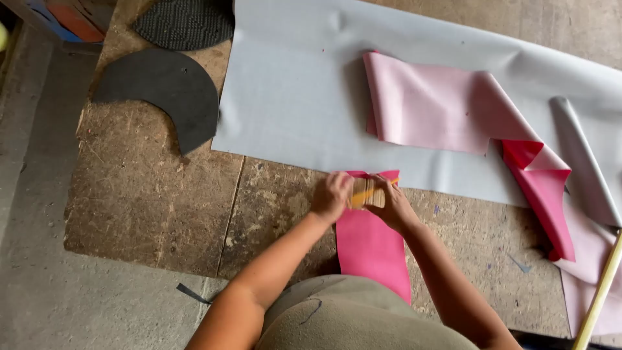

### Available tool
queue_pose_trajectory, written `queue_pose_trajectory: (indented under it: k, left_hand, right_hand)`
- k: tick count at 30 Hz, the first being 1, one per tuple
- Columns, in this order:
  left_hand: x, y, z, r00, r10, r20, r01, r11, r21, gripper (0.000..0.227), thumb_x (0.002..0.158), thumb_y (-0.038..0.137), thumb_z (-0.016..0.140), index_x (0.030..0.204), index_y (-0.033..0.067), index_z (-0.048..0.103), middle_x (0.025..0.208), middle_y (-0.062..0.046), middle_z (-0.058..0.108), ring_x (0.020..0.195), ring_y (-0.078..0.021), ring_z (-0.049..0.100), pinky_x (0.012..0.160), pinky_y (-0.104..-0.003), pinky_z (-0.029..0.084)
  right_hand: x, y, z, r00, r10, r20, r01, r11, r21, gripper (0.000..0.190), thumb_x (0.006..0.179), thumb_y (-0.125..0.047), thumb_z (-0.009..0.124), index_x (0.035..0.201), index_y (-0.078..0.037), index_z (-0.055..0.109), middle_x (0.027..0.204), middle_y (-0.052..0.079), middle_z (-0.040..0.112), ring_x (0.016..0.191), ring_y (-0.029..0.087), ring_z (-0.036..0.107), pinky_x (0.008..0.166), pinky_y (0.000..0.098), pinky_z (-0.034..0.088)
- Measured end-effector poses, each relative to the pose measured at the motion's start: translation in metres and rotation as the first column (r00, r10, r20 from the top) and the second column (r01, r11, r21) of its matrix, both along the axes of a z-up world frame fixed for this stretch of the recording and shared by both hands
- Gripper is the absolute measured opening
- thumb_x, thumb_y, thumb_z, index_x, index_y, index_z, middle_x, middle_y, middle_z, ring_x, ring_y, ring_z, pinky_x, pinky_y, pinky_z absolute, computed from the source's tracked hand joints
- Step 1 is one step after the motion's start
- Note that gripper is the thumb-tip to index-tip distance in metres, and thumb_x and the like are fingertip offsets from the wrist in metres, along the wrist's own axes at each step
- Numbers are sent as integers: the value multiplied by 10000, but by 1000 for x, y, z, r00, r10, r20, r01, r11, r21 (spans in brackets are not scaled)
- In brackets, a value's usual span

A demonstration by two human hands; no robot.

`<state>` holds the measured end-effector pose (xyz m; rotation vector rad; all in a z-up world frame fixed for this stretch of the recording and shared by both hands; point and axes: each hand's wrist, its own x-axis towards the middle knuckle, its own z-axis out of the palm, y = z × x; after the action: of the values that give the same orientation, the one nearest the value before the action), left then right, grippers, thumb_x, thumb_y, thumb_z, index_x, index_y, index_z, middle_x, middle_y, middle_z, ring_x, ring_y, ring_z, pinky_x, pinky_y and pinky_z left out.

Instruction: The person places a cardboard template on a piece of pink material and uses a pencil to trace its outline. They repeatedly reposition the template and trace it multiple times on the same sheet of material.

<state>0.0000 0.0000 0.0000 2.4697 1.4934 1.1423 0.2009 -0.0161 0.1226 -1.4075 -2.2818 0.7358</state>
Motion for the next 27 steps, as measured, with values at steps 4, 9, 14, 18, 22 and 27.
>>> queue_pose_trajectory:
  k: [4,9,14,18,22,27]
  left_hand:
    - [-17,13,2,976,128,-177,-154,977,-147,458,821,212,788,1244,170,619,1100,-41,569,1023,-265,588,717,-411,549]
    - [-9,22,-10,982,94,-165,-163,861,-481,352,864,323,789,1185,225,684,938,21,630,939,-215,657,803,-413,525]
    - [-3,35,43,999,27,34,-9,888,-460,141,950,203,696,1079,160,657,1000,-38,601,956,-285,686,802,-427,585]
    - [-4,81,97,988,83,129,-9,872,-490,113,1051,159,573,1146,100,587,1115,-110,572,998,-356,709,817,-453,627]
    - [-24,97,109,992,122,-28,-115,810,-575,348,1008,104,627,1314,75,463,1240,-155,502,1072,-364,708,860,-430,659]
    - [-39,58,84,987,143,79,-70,807,-586,240,1038,99,560,1271,97,617,1202,-113,575,1077,-307,701,848,-394,639]
  right_hand:
    - [32,-73,-41,991,-119,-66,121,992,29,617,642,-223,945,1055,-101,502,1159,186,696,1169,484,612,939,551,523]
    - [53,-137,-36,956,-292,-24,291,956,-15,722,491,-324,1010,978,-139,510,1022,115,671,888,366,629,788,482,513]
    - [63,-144,-25,902,-430,-46,409,882,-234,375,737,-173,900,885,-153,556,965,47,690,911,292,698,844,427,540]
    - [61,-127,-4,895,-443,-50,403,851,-336,267,864,-111,811,824,-137,548,989,40,755,869,232,712,839,404,550]
    - [41,-101,37,870,-467,-159,421,871,-251,264,870,-90,816,819,-134,561,1037,40,773,901,240,739,815,406,564]
    - [15,-55,35,959,-233,-160,282,815,506,213,849,-113,830,757,-188,653,1022,-8,806,1014,278,691,853,348,523]
